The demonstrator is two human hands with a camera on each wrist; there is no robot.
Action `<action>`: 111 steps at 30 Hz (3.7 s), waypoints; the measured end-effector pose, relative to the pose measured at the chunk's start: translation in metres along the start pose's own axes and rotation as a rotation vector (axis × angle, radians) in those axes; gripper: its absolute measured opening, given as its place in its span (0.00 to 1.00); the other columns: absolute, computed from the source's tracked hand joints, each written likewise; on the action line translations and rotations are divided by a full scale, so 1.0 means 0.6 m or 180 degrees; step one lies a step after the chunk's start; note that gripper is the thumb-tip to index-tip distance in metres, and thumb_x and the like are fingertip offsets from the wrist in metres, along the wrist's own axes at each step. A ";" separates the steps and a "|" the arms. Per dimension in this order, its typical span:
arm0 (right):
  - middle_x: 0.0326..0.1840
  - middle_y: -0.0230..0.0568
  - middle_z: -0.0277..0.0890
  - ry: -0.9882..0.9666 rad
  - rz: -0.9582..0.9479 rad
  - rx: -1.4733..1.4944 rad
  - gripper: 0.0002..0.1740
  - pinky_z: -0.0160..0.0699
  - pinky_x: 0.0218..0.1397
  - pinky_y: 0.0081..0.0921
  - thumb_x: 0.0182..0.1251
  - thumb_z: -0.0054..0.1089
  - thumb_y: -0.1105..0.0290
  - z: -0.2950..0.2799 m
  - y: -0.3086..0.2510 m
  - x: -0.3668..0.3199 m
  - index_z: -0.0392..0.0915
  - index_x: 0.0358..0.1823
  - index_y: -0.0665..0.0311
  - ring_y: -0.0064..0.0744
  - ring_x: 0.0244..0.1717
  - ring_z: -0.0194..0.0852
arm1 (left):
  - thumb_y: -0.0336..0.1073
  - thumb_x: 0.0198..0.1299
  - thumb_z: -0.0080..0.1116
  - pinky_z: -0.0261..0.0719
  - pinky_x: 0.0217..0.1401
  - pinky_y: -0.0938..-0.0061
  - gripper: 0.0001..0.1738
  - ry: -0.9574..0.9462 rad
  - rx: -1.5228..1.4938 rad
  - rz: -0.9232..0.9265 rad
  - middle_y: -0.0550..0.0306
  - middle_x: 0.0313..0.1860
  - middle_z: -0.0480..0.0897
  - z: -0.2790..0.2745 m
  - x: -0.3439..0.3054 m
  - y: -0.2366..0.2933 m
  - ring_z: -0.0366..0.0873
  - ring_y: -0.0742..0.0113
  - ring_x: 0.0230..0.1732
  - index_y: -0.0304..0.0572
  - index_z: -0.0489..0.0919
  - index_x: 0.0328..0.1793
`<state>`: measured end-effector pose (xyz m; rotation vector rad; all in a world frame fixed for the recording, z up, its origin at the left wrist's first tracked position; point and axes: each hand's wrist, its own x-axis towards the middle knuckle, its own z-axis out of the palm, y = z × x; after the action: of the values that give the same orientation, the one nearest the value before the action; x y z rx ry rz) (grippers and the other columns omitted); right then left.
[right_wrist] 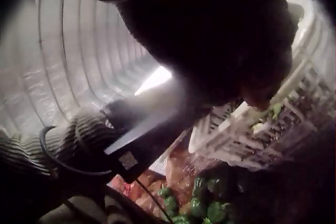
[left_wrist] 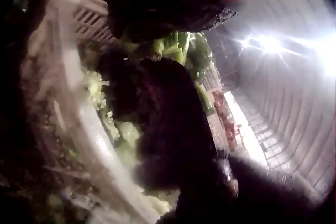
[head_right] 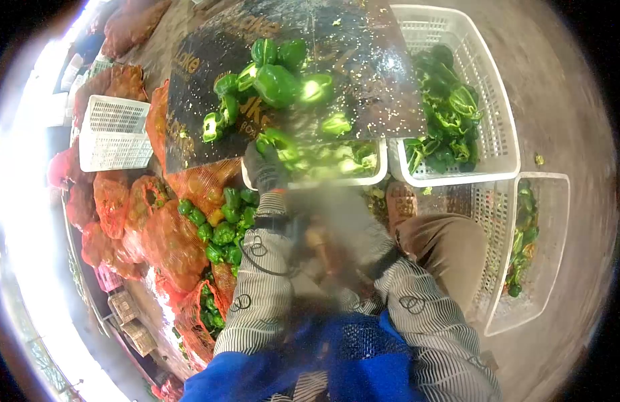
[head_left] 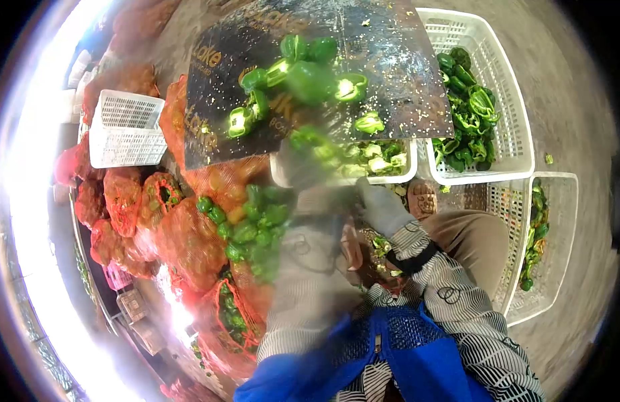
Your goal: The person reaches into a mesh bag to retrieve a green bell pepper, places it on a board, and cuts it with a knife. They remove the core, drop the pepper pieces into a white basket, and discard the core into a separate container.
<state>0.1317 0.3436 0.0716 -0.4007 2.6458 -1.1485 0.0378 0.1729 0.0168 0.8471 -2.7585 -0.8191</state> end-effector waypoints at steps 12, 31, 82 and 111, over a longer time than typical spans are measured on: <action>0.47 0.50 0.79 0.0840 0.0734 -0.1600 0.28 0.78 0.53 0.39 0.66 0.56 0.63 -0.149 0.141 0.241 0.63 0.66 0.59 0.48 0.47 0.80 | 0.34 0.56 0.66 0.67 0.71 0.57 0.39 -0.0350 0.0246 0.0665 0.37 0.68 0.68 -0.029 0.051 0.003 0.68 0.43 0.68 0.43 0.63 0.74; 0.47 0.39 0.76 -0.0294 0.0076 0.2278 0.33 0.78 0.45 0.24 0.65 0.61 0.68 -0.092 0.004 0.224 0.62 0.72 0.65 0.22 0.43 0.73 | 0.34 0.67 0.51 0.80 0.40 0.76 0.18 -0.1277 -0.1286 0.2030 0.55 0.41 0.82 -0.101 0.064 0.019 0.78 0.71 0.36 0.39 0.73 0.61; 0.51 0.48 0.79 -0.0329 -0.0254 0.2005 0.19 0.81 0.51 0.35 0.63 0.60 0.64 -0.096 -0.041 0.051 0.80 0.53 0.66 0.45 0.47 0.80 | 0.22 0.46 0.70 0.78 0.59 0.66 0.43 -0.1817 -0.2590 0.1965 0.50 0.58 0.74 -0.152 -0.112 0.031 0.74 0.59 0.59 0.43 0.64 0.70; 0.50 0.49 0.81 0.1290 0.0033 0.0309 0.22 0.77 0.57 0.34 0.65 0.58 0.62 -0.226 0.129 0.009 0.77 0.57 0.64 0.42 0.50 0.80 | 0.31 0.49 0.70 0.73 0.68 0.67 0.47 -0.1228 -0.1289 0.1054 0.46 0.68 0.69 0.084 -0.087 0.239 0.71 0.53 0.65 0.48 0.57 0.76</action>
<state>0.0722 0.4840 0.1045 -0.1463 2.9030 -1.4837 -0.0013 0.3244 0.0529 0.1641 -2.7579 -1.5221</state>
